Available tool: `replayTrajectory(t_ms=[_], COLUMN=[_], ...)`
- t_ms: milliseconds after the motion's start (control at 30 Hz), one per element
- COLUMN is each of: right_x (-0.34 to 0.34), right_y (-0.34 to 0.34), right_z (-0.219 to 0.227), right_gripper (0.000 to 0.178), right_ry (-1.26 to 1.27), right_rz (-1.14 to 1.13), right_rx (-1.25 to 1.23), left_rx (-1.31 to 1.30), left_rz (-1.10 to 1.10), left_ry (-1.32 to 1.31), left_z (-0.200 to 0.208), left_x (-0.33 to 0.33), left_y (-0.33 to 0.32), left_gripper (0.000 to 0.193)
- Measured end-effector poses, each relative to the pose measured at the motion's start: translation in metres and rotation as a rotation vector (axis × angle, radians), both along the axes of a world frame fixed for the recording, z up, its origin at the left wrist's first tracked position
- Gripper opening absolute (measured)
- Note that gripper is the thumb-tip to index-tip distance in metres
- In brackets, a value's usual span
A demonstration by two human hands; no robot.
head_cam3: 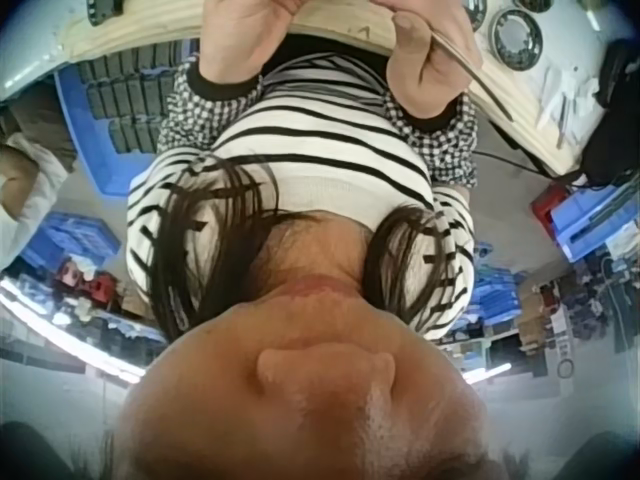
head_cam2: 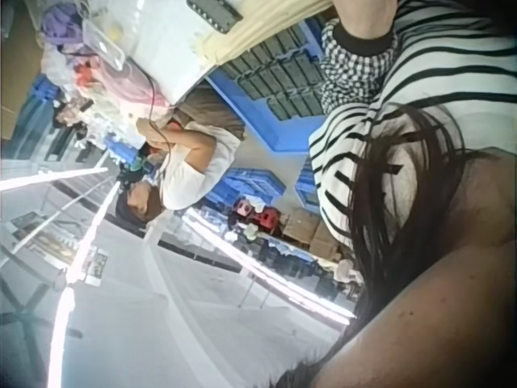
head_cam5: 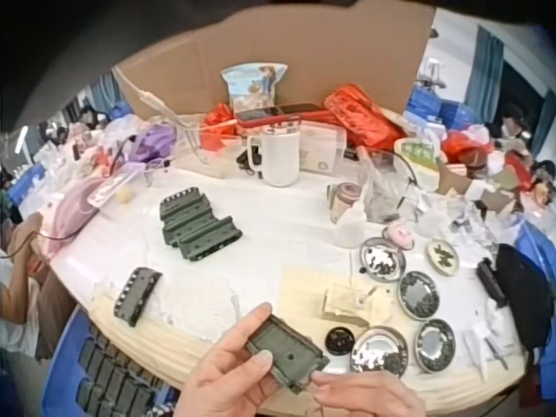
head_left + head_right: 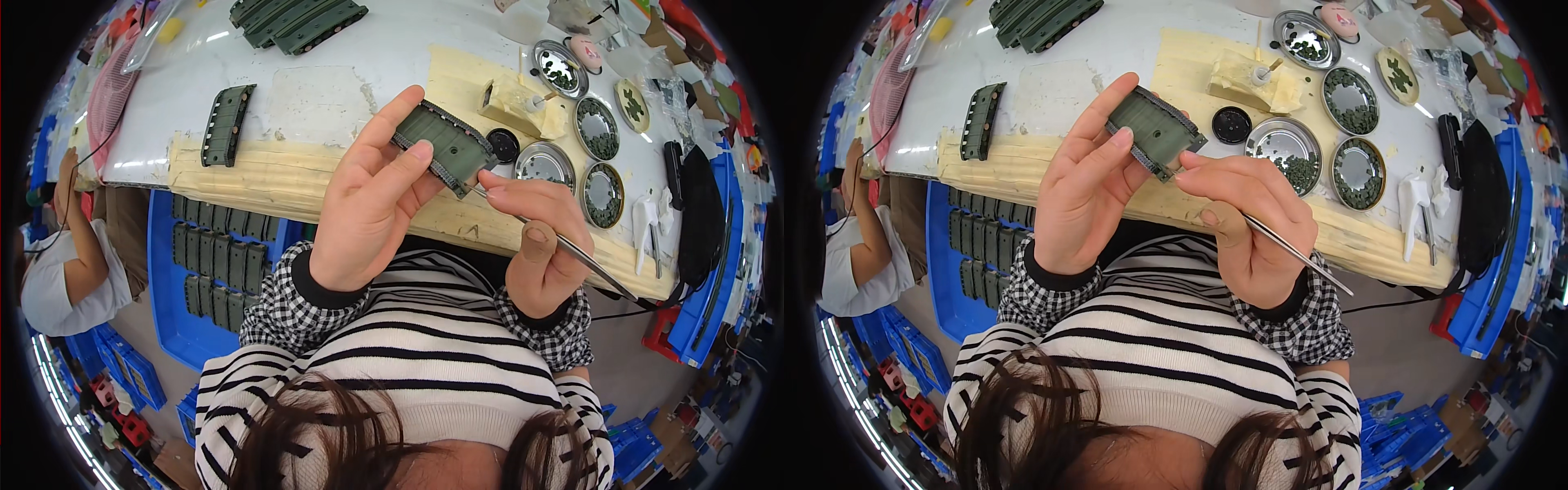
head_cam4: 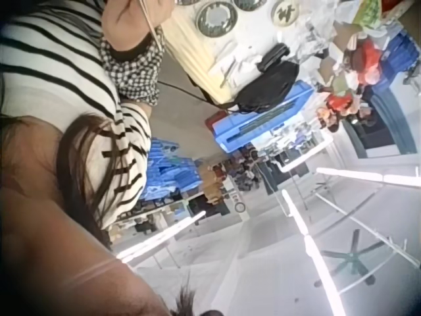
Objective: Assembling and detailing small plastic toy tank models using tools.
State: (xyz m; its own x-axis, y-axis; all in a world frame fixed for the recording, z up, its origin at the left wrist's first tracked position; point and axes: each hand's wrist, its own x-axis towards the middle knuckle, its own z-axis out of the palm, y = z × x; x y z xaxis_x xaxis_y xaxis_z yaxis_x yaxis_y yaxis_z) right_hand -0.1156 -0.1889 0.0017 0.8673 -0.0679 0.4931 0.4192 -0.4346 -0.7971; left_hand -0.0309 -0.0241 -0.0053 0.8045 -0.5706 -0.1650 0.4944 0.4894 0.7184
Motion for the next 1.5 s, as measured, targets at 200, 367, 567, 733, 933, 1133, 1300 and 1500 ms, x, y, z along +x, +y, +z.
replayTrajectory(t_ms=[200, 367, 567, 733, 933, 1133, 1300, 1500], right_x=[0.000, -0.001, -0.003, -0.004, -0.006, -0.006, -0.006, -0.006], right_y=[0.000, 0.004, 0.004, 0.004, 0.002, 0.002, 0.003, -0.006], right_z=[0.002, 0.000, 0.003, 0.003, 0.004, -0.001, -0.001, -0.008], right_gripper=[0.015, 0.015, 0.016, 0.018, 0.019, 0.018, 0.019, 0.050], right_ry=[-0.001, -0.022, -0.021, -0.022, -0.015, -0.053, -0.048, -0.075], right_rz=[-0.009, -0.026, -0.022, -0.014, -0.014, -0.017, -0.021, -0.069], right_rx=[-0.063, -0.089, -0.151, -0.183, -0.190, -0.153, -0.133, 0.104], left_rx=[0.005, 0.051, 0.038, 0.030, 0.032, 0.042, 0.036, -0.019], left_rz=[0.008, 0.011, 0.025, 0.016, 0.009, 0.020, 0.012, -0.011], left_ry=[-0.001, -0.032, -0.036, -0.040, -0.043, -0.046, -0.057, -0.100], left_z=[0.000, 0.001, 0.004, 0.003, 0.003, 0.005, 0.004, 0.008], left_x=[-0.001, -0.004, -0.006, -0.005, -0.005, -0.006, -0.006, 0.003], left_y=[0.000, -0.001, -0.001, -0.002, -0.002, -0.003, -0.003, -0.001], left_gripper=[0.053, 0.050, 0.051, 0.051, 0.051, 0.051, 0.053, 0.057])
